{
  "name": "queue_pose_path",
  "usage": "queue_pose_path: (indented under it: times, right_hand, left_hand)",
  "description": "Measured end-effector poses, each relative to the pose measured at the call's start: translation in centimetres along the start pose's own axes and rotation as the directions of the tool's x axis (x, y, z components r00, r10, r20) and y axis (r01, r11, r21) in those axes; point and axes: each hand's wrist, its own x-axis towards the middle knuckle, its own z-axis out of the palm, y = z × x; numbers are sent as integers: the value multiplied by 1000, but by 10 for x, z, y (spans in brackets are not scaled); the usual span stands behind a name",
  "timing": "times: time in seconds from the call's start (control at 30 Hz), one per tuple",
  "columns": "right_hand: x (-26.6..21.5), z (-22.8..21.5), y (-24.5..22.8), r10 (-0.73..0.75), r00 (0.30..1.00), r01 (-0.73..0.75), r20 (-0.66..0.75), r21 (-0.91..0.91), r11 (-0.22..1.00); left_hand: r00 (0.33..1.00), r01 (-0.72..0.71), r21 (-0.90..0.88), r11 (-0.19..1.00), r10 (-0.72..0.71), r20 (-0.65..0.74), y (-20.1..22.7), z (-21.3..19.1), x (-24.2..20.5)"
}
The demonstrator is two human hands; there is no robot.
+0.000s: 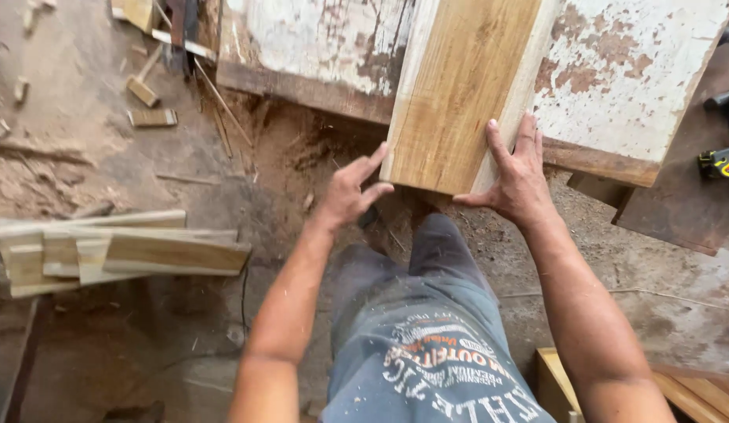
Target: Handling and inspecting wooden planks on a work surface in a workshop.
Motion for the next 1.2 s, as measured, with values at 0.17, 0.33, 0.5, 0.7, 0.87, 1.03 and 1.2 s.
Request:
queue_pose_path:
  times: [0.17, 0.33, 0.5, 0.7, 0.87, 1.03, 1.2]
  right_hand:
    - [7, -4, -5, 41, 999, -40, 36, -24, 999]
    - [9, -4, -6, 167, 975, -160, 146, -60, 985]
    - [8, 0, 3, 139, 981, -131, 132, -67, 989]
    - [11, -2, 0, 138, 984, -132, 110, -57, 990]
    - [13, 3, 13, 154, 984, -154, 88, -9, 988]
    - [26, 4, 26, 72, 996, -71, 52, -28, 997]
    - [38, 3, 37, 85, 995, -84, 61, -18, 996]
  left_hand:
    - [993, -120, 53, 991, 118, 29, 2, -14, 10]
    - [993, -114, 25, 993, 113, 33, 6, -15, 9]
    - [988, -153, 25, 988, 152, 34, 6, -15, 11]
    - [979, -199, 35, 979, 197, 51, 4, -15, 15]
    - [970, -242, 116, 963, 239, 40, 21, -23, 24]
    - [971, -237, 328, 915, 233, 51, 31, -26, 36]
    - [981, -191, 359, 914, 183, 56, 38, -26, 50]
